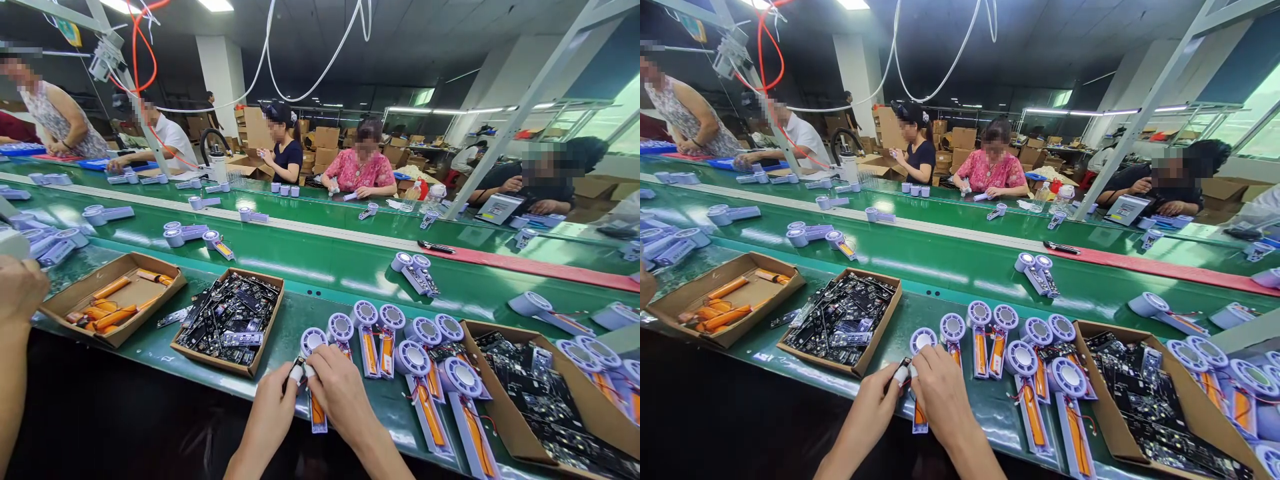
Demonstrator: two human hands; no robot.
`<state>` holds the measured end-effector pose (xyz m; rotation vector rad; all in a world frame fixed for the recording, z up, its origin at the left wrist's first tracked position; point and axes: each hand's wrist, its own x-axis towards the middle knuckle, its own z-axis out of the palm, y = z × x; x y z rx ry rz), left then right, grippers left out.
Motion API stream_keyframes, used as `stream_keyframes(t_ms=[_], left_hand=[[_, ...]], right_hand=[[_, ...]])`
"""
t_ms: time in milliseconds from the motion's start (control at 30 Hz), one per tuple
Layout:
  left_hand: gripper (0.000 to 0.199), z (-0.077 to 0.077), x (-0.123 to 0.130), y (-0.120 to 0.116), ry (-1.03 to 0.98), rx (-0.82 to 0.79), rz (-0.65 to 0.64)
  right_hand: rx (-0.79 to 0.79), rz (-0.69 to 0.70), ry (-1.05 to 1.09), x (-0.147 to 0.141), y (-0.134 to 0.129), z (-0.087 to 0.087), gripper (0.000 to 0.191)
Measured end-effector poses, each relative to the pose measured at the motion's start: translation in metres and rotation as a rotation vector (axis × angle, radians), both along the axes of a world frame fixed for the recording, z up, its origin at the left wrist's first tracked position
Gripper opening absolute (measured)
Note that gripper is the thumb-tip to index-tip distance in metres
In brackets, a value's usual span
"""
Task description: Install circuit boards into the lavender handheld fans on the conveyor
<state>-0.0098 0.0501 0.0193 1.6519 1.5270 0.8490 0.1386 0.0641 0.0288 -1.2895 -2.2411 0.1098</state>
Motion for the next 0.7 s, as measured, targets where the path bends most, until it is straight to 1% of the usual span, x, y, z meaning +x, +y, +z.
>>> stream_keyframes(t_ms=[100,233,367,467,567,633,700], left_hand=[[0.024,0.001,-0.002,-0.002,0.077,0.035,-0.048],[0.026,0.001,-0.005,-0.004,0.265,0.055,-0.137],[0.028,0.005,-0.004,-0.003,0.285,0.047,-0.163],[0.028,0.009,-0.006,-0.001,0.278,0.048,-0.189],[0.027,0.011,-0.011,0.002,0.236,0.047,-0.252],[0.027,0.011,-0.015,0.005,0.201,0.043,-0.292],[0.029,0.01,-0.018,0.008,0.182,0.042,-0.318]], right_hand=[[0.033,-0.01,-0.083,-0.001,-0.001,0.003,0.021],[0.071,0.009,-0.183,-0.002,0.0,0.007,0.021],[0.07,0.051,-0.187,-0.002,0.0,0.004,0.019],[0.004,0.069,-0.119,0.002,0.002,-0.002,0.016],[-0.113,0.091,0.039,0.009,0.005,-0.005,0.014],[-0.196,0.114,0.141,0.015,0.008,-0.003,0.017],[-0.261,0.152,0.186,0.019,0.011,0.002,0.02]])
